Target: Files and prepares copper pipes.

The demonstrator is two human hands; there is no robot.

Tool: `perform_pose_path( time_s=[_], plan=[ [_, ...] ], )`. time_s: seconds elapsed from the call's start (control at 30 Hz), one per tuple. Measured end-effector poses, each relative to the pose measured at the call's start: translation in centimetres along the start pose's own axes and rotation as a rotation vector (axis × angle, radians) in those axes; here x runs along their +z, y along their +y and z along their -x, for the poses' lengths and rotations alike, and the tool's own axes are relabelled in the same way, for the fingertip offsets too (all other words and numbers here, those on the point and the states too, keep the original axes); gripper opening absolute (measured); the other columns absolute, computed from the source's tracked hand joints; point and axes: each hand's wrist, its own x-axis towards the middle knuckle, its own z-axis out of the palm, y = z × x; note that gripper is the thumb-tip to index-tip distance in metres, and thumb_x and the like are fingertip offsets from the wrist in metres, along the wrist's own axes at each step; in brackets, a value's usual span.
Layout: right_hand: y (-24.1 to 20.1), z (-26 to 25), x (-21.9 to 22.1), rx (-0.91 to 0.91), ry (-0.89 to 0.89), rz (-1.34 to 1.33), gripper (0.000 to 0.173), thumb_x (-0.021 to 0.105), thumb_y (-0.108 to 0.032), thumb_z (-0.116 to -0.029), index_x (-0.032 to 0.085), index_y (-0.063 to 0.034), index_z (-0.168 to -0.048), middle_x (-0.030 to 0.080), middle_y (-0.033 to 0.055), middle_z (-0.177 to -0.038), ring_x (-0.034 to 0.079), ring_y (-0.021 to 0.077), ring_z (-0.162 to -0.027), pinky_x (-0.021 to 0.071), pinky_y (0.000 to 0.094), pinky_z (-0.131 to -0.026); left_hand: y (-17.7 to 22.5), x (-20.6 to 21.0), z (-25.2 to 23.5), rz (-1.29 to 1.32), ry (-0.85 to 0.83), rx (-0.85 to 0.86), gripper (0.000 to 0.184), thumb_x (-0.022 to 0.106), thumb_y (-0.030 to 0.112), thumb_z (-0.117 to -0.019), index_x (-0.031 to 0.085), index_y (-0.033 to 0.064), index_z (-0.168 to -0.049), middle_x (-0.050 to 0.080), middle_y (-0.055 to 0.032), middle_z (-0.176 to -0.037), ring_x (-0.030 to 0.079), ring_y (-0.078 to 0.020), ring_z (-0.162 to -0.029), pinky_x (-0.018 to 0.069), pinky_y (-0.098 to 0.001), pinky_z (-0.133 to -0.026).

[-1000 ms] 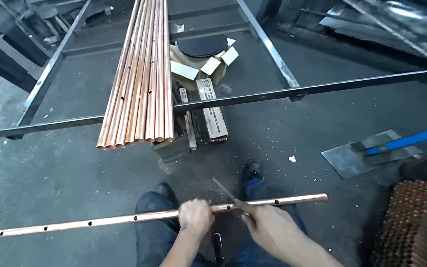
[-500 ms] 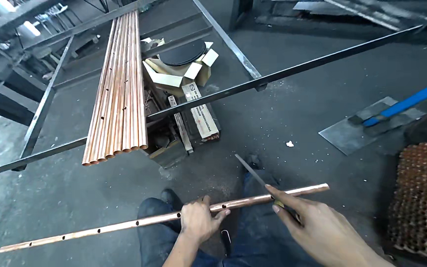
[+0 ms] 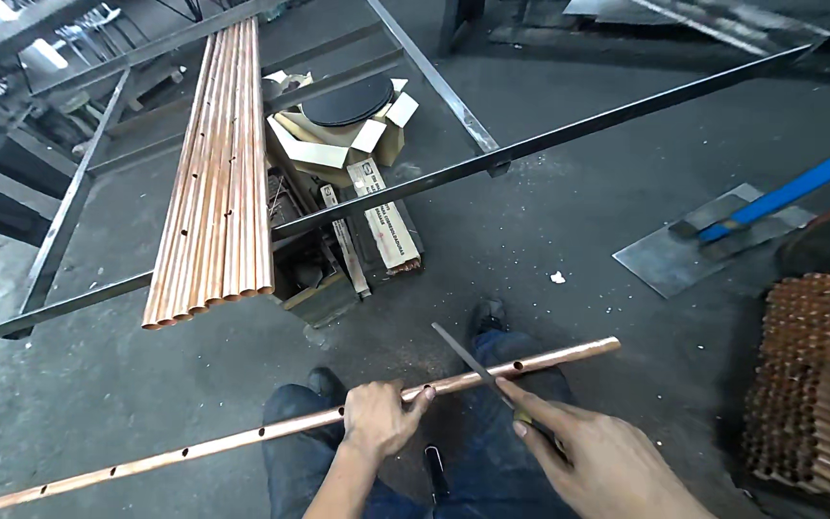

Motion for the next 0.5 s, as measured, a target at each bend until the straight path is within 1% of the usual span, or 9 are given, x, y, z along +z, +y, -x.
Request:
perform_pose_path(
  time_s=[0.1,0.17,0.23,0.27,0.3,0.33,0.37,0.4,0.5],
  plan=[
    [-0.6,0.2,0.4,0.007,-0.105,0.031,0.050,0.054,-0.037,-0.1025,0.053,-0.0322,-0.153,0.075,0.0104,-0.095,0.072,0.0316,-0.074,0.0571,0.0558,-0.063,-0.1,-0.6,-0.4,0.031,-0.082,0.037,0.096,0.013,0.088,-0.0916,0.073,0.0145,-0.106,0.075,-0.0116,-0.101,0.072,-0.0308,-0.103,0.0560,-0.0561,-0.089],
    [-0.9,0.4,0.7,0.002,-0.159,0.048,0.051,0.053,-0.036,-0.1030,0.052,-0.0307,-0.154,0.075,0.0134,-0.096,0.072,0.0345,-0.076,0.0568,0.0569,-0.064,-0.2,-0.9,-0.7,0.042,-0.118,0.063,0.097,0.016,0.091,-0.0896,0.073,0.0134,-0.104,0.074,-0.0118,-0.100,0.072,-0.0308,-0.102,0.0556,-0.0562,-0.090],
    [-1.4,0.6,0.9,0.006,-0.217,0.068,0.051,0.052,-0.036,-0.1037,0.051,-0.0308,-0.154,0.075,0.0139,-0.100,0.073,0.0349,-0.079,0.0572,0.0565,-0.065,-0.3,-1.3,-0.9,0.039,-0.157,0.067,0.096,0.028,0.096,-0.0834,0.074,0.0143,-0.106,0.075,-0.0107,-0.101,0.072,-0.0301,-0.102,0.0555,-0.0564,-0.091],
    [-1.6,0.6,0.9,0.005,-0.239,0.079,0.051,0.051,-0.037,-0.1039,0.051,-0.0310,-0.154,0.074,0.0140,-0.100,0.073,0.0348,-0.080,0.0571,0.0559,-0.065,-0.3,-1.5,-1.1,0.036,-0.179,0.060,0.092,0.036,0.095,-0.0823,0.074,0.0141,-0.105,0.075,-0.0103,-0.101,0.072,-0.0301,-0.101,0.0557,-0.0567,-0.090],
    [-1.8,0.7,1.0,0.006,-0.258,0.091,0.050,0.051,-0.037,-0.1041,0.051,-0.0314,-0.154,0.074,0.0143,-0.101,0.072,0.0350,-0.081,0.0569,0.0556,-0.066,-0.2,-1.7,-1.4,0.033,-0.204,0.048,0.083,0.045,0.089,-0.0849,0.074,0.0132,-0.103,0.075,-0.0108,-0.101,0.072,-0.0309,-0.101,0.0560,-0.0575,-0.089],
    [-2.1,0.8,1.0,0.002,-0.269,0.105,0.049,0.051,-0.037,-0.1042,0.052,-0.0317,-0.153,0.074,0.0145,-0.100,0.072,0.0351,-0.081,0.0569,0.0555,-0.065,0.0,-1.9,-1.6,0.032,-0.230,0.028,0.069,0.053,0.077,-0.0886,0.073,0.0119,-0.100,0.074,-0.0118,-0.101,0.072,-0.0323,-0.101,0.0564,-0.0589,-0.087],
    [-2.4,1.0,0.9,-0.007,-0.275,0.120,0.049,0.051,-0.037,-0.1043,0.053,-0.0315,-0.153,0.074,0.0150,-0.100,0.073,0.0354,-0.081,0.0571,0.0552,-0.065,0.2,-2.3,-1.9,0.036,-0.261,-0.003,0.055,0.059,0.063,-0.0900,0.072,0.0104,-0.098,0.074,-0.0130,-0.102,0.072,-0.0336,-0.101,0.0563,-0.0604,-0.085],
    [-2.7,1.3,0.8,-0.024,-0.279,0.133,0.048,0.051,-0.036,-0.1046,0.054,-0.0306,-0.152,0.073,0.0158,-0.098,0.072,0.0361,-0.080,0.0571,0.0550,-0.064,0.3,-2.6,-2.1,0.044,-0.294,-0.030,0.047,0.061,0.054,-0.0903,0.072,0.0094,-0.097,0.074,-0.0140,-0.104,0.071,-0.0346,-0.102,0.0562,-0.0619,-0.084],
    [-3.7,2.8,0.3,-0.077,-0.319,0.160,0.047,0.046,-0.034,-0.1068,0.053,-0.0278,-0.152,0.072,0.0189,-0.097,0.072,0.0388,-0.080,0.0567,0.0543,-0.062,0.3,-3.2,-2.4,0.060,-0.354,-0.050,0.040,0.061,0.045,-0.0903,0.071,0.0074,-0.099,0.073,-0.0159,-0.107,0.071,-0.0362,-0.104,0.0558,-0.0637,-0.082]
  ],
)
